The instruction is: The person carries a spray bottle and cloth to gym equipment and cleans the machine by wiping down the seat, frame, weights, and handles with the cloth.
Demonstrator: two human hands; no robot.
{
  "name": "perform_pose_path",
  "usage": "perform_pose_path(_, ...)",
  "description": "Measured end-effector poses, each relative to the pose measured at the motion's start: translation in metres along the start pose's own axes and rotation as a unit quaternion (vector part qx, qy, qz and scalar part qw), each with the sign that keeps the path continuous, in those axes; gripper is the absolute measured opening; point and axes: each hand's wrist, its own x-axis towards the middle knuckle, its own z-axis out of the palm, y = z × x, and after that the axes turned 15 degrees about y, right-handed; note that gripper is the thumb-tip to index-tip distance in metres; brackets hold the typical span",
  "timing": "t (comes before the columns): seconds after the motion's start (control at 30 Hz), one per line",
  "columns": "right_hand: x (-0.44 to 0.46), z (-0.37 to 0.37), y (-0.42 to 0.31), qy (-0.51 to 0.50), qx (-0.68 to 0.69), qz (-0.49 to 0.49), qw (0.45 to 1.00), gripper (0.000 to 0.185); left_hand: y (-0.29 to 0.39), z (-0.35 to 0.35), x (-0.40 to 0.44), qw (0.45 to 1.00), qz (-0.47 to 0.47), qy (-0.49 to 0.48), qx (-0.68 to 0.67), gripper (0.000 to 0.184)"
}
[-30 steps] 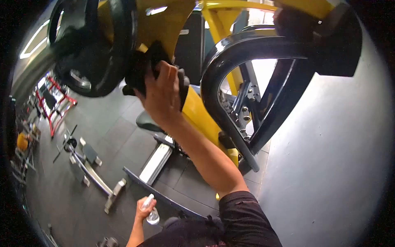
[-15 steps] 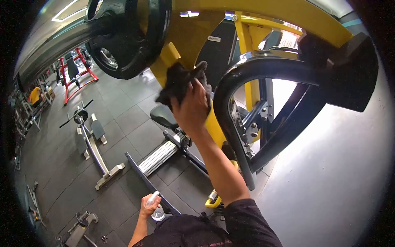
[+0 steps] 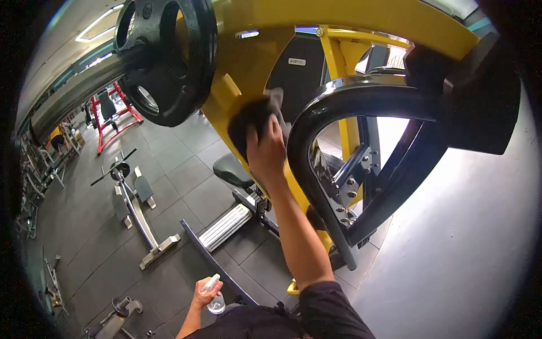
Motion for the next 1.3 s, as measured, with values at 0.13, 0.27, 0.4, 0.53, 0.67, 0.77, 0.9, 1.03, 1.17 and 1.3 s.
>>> perform_pose_path(0.13, -0.134, -0.088, 0.045, -0.008, -0.165, -0.083, 0.983, 0.053, -0.006, 0.011, 0.004, 1.000, 0.015, -0.019, 0.010, 0.022)
perform_pose_path(0.27, -0.222, -0.238, 0.077, 0.087, 0.000, 0.335, 0.938, 0.031, -0.006, 0.027, 0.015, 0.998, -0.004, -0.055, 0.007, 0.022)
perform_pose_path(0.4, -0.184, -0.283, 0.013, 0.263, 0.030, 0.259, 0.929, 0.034, 0.007, 0.037, 0.026, 0.997, 0.003, -0.081, 0.014, 0.021)
perform_pose_path(0.53, -0.151, -0.262, 0.033, 0.018, -0.088, 0.087, 0.992, 0.019, 0.018, 0.043, 0.030, 0.997, 0.022, -0.078, 0.007, 0.021)
perform_pose_path(0.67, -0.063, -0.165, 0.043, 0.005, -0.175, -0.169, 0.970, 0.052, 0.011, 0.042, 0.031, 0.997, 0.024, -0.076, -0.005, 0.022)
perform_pose_path(0.77, -0.002, -0.135, 0.037, -0.054, -0.086, -0.040, 0.994, 0.058, 0.004, 0.043, 0.027, 0.998, 0.001, -0.070, -0.008, 0.022)
perform_pose_path(0.9, -0.013, -0.148, 0.040, -0.052, -0.104, -0.094, 0.989, 0.070, 0.001, 0.052, 0.026, 0.995, 0.020, -0.090, 0.028, 0.023)
perform_pose_path(1.03, -0.122, -0.181, 0.074, 0.068, -0.214, -0.151, 0.963, 0.056, 0.010, 0.060, 0.025, 0.992, 0.018, -0.117, 0.037, 0.023)
perform_pose_path(1.17, -0.214, -0.253, 0.097, 0.151, -0.197, 0.168, 0.954, 0.031, 0.019, 0.065, 0.022, 0.990, 0.028, -0.135, 0.038, 0.021)
perform_pose_path(1.3, -0.171, -0.271, 0.074, 0.215, -0.208, 0.036, 0.953, 0.028, 0.019, 0.073, 0.023, 0.990, 0.026, -0.137, 0.031, 0.021)
